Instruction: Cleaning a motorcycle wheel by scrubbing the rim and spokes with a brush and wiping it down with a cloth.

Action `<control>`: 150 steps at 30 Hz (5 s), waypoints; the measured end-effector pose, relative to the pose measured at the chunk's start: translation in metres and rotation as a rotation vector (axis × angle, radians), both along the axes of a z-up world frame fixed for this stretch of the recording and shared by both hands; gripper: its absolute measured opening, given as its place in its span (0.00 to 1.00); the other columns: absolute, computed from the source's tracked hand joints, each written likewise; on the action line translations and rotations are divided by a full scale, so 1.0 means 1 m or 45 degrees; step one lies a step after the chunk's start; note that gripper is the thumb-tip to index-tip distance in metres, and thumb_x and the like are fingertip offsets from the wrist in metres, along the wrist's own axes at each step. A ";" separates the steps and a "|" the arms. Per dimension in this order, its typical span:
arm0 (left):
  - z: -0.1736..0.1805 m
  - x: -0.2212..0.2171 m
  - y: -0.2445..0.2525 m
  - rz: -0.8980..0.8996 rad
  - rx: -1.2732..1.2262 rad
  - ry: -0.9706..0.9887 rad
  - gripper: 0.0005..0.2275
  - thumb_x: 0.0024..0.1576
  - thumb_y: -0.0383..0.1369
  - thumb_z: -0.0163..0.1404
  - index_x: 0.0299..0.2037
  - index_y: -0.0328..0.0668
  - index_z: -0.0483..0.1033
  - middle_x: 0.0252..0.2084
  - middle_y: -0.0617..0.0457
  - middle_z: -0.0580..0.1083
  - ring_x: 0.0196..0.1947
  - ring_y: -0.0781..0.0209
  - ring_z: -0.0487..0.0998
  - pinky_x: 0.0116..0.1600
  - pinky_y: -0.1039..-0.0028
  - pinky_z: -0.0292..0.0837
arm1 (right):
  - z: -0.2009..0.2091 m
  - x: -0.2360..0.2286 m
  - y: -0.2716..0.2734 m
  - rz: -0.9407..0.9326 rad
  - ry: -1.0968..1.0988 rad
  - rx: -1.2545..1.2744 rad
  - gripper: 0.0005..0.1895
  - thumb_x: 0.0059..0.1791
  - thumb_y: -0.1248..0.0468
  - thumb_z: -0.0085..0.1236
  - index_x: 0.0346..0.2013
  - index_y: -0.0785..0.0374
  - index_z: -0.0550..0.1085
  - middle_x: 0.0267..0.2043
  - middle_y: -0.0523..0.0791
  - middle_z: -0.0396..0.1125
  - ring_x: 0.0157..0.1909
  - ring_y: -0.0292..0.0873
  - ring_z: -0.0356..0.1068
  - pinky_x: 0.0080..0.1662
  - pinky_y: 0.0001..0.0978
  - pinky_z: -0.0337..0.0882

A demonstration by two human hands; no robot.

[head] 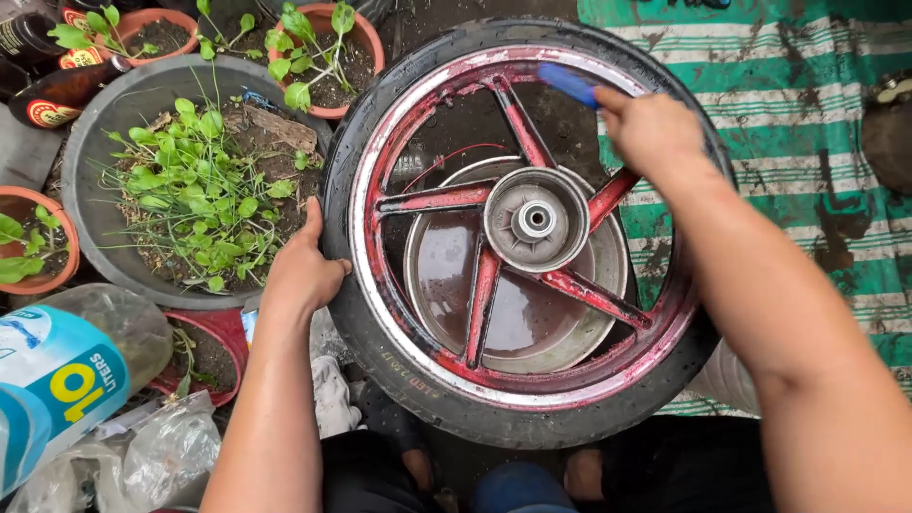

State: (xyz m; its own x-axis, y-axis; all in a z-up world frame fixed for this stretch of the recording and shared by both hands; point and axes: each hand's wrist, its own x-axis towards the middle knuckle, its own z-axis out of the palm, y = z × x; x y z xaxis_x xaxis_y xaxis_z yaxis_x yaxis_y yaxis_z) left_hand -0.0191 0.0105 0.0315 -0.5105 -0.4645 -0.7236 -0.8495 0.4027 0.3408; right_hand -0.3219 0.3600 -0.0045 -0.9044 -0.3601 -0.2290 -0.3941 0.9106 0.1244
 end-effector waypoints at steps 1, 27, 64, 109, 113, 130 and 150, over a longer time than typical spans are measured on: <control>0.000 -0.002 -0.001 0.002 0.001 0.011 0.46 0.66 0.28 0.51 0.87 0.74 0.31 0.85 0.49 0.57 0.77 0.40 0.67 0.79 0.50 0.64 | -0.005 -0.004 0.000 0.002 0.011 0.001 0.26 0.67 0.45 0.39 0.80 0.29 0.69 0.50 0.64 0.79 0.47 0.72 0.80 0.46 0.67 0.80; 0.002 0.001 -0.001 -0.017 -0.026 -0.009 0.46 0.67 0.31 0.53 0.87 0.75 0.32 0.83 0.47 0.60 0.76 0.40 0.69 0.79 0.50 0.64 | 0.007 0.057 0.108 -0.176 0.110 0.179 0.27 0.67 0.40 0.36 0.82 0.29 0.67 0.46 0.62 0.78 0.43 0.76 0.82 0.39 0.68 0.79; 0.008 -0.004 0.001 -0.011 0.056 0.001 0.45 0.67 0.27 0.50 0.86 0.77 0.30 0.88 0.59 0.50 0.85 0.42 0.51 0.86 0.41 0.48 | -0.021 -0.057 -0.095 0.304 0.208 0.305 0.44 0.67 0.18 0.30 0.54 0.44 0.83 0.42 0.52 0.84 0.47 0.61 0.85 0.42 0.52 0.81; 0.037 0.030 0.047 0.065 -0.239 0.337 0.31 0.70 0.46 0.50 0.83 0.51 0.58 0.82 0.38 0.58 0.80 0.36 0.60 0.81 0.43 0.56 | 0.008 0.120 0.135 -0.556 -0.372 -0.917 0.23 0.52 0.64 0.50 0.62 0.60 0.79 0.29 0.51 0.74 0.24 0.50 0.71 0.33 0.47 0.71; 0.042 0.062 0.066 -0.159 -0.399 0.610 0.27 0.67 0.48 0.54 0.74 0.47 0.74 0.71 0.35 0.72 0.72 0.29 0.72 0.73 0.41 0.67 | 0.025 0.143 0.115 -0.370 -0.292 -0.877 0.29 0.56 0.55 0.62 0.72 0.57 0.78 0.48 0.60 0.80 0.50 0.63 0.80 0.54 0.56 0.76; 0.016 0.054 0.048 -0.187 -0.250 0.892 0.29 0.67 0.46 0.56 0.74 0.34 0.72 0.71 0.25 0.71 0.75 0.24 0.69 0.76 0.41 0.62 | 0.048 0.158 0.133 -0.449 -0.171 -0.665 0.27 0.62 0.49 0.54 0.76 0.51 0.76 0.61 0.64 0.77 0.67 0.72 0.72 0.66 0.65 0.71; -0.004 0.070 -0.002 -0.156 -0.493 0.794 0.32 0.66 0.48 0.59 0.75 0.35 0.72 0.74 0.25 0.69 0.76 0.26 0.67 0.77 0.39 0.59 | 0.023 0.085 0.129 -0.386 0.094 -0.896 0.30 0.63 0.54 0.55 0.81 0.53 0.69 0.58 0.71 0.74 0.64 0.78 0.70 0.63 0.72 0.69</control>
